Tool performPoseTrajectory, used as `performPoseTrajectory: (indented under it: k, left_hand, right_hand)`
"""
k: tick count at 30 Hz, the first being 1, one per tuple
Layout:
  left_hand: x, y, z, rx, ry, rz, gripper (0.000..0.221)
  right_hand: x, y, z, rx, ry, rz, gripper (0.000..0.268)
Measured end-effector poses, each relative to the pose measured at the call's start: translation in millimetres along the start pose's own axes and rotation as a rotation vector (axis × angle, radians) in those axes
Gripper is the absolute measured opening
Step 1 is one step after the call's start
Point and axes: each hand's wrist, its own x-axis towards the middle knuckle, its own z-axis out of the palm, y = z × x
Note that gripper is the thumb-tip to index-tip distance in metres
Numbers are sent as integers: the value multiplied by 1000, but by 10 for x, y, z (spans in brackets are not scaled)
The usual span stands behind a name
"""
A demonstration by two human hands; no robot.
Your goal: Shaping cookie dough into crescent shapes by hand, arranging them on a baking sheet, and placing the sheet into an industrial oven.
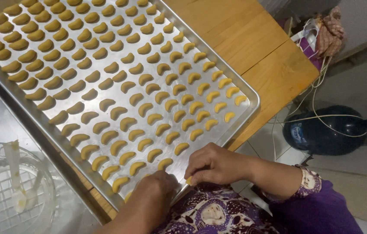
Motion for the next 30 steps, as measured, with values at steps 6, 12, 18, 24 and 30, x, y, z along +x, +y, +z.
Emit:
performPoseTrajectory:
  k: [6, 12, 18, 24, 30]
  left_hand:
    - [31, -320, 320, 432, -30, 182, 25]
    - [-2, -253, 234, 487, -140, 175, 20]
    - [8, -208, 158, 421, -307, 30, 23]
    - [-9, 126, -167, 191, -390, -437, 34]
    - [-78, 46, -175, 417, -312, -7, 50]
  right_hand:
    - [-165, 54, -67, 6, 54, 61, 15]
    - [-379, 105, -382, -55, 160, 30, 17]
    - [-751, 359, -1164, -475, 743, 201, 27]
    - [-705, 707, -1308, -828, 682, 231, 14]
    - [-729, 926, -1321, -940, 627, 151, 15]
